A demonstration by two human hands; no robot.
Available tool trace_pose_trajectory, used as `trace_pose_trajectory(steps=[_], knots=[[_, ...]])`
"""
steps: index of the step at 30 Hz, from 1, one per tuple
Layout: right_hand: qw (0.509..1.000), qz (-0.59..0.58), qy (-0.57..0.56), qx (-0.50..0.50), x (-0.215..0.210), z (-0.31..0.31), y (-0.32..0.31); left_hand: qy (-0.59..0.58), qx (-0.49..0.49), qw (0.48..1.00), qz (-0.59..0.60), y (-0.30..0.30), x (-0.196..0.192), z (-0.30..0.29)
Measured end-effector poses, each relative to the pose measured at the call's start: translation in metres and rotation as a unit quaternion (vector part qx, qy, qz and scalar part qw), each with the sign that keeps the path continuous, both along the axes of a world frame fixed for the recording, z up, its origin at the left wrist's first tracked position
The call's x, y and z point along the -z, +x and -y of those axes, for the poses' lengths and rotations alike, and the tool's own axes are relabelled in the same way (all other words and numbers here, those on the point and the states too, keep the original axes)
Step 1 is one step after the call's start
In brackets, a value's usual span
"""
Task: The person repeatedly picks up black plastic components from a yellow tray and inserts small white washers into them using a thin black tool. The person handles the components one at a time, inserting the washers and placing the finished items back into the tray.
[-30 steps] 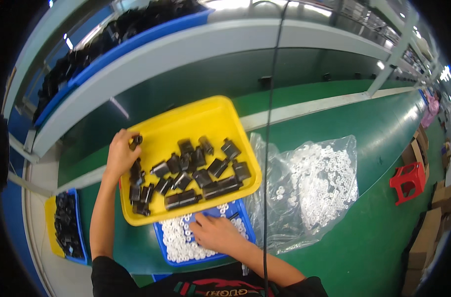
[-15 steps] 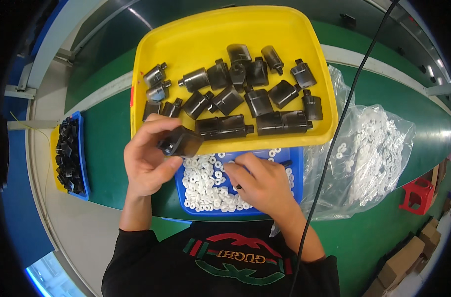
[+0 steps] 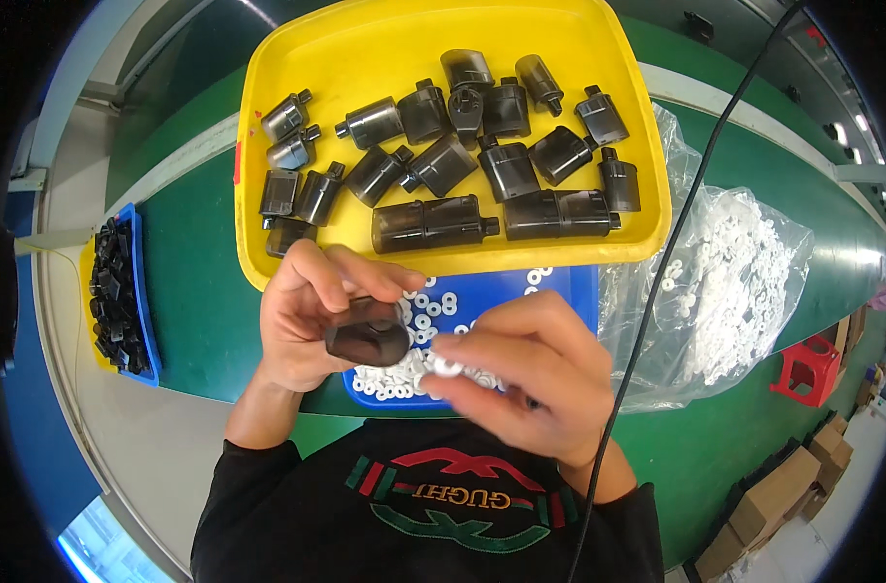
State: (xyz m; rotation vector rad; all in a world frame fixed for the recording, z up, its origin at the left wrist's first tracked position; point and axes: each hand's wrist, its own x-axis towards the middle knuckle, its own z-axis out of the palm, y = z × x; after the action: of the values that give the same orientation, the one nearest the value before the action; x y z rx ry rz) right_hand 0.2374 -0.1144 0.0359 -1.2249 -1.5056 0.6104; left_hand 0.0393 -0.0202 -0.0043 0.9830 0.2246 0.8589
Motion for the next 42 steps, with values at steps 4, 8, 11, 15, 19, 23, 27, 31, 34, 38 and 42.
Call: trace_pose_trajectory(steps=[4,8,11,15,19,23,27,31,34,38,42], knots=[[0.998,0.027,0.041,-0.05,-0.009,-0.005,-0.005,0.06,0.027,0.998,-0.026,-0.002,0.003,0.001],[0.997,0.07,-0.004,-0.031,-0.012,-0.008,-0.01,0.016,0.036,0.999,0.013,-0.003,0.004,0.006],[0.998,0.058,-0.028,-0.023,-0.007,-0.004,-0.009,0.055,0.041,0.998,0.012,-0.001,0.007,0.004],[0.997,0.051,-0.044,-0.03,-0.008,-0.001,-0.009,0.043,0.048,0.998,0.017,0.002,0.009,0.006],[0.997,0.055,-0.048,-0.027,-0.009,0.001,-0.009,0.028,0.062,0.998,-0.005,0.001,0.009,0.008],[0.996,0.07,-0.042,-0.038,-0.008,0.0,-0.008,0.045,0.061,0.996,-0.039,0.006,0.003,0.012],[0.993,0.102,-0.013,-0.052,-0.004,-0.001,-0.012,0.104,0.092,0.98,-0.145,0.004,0.001,0.016],[0.993,0.103,-0.001,-0.055,0.0,-0.001,-0.017,0.192,0.106,0.953,-0.208,-0.002,0.0,0.013],[0.993,0.111,0.002,-0.042,-0.01,0.003,-0.015,0.199,0.123,0.949,-0.212,-0.001,-0.002,0.01],[0.994,0.106,-0.015,-0.013,-0.023,0.012,-0.006,0.194,0.11,0.951,-0.214,0.001,-0.007,0.007],[0.992,0.11,-0.049,-0.039,-0.002,0.016,-0.002,0.217,0.12,0.939,-0.24,0.0,-0.006,0.006]])
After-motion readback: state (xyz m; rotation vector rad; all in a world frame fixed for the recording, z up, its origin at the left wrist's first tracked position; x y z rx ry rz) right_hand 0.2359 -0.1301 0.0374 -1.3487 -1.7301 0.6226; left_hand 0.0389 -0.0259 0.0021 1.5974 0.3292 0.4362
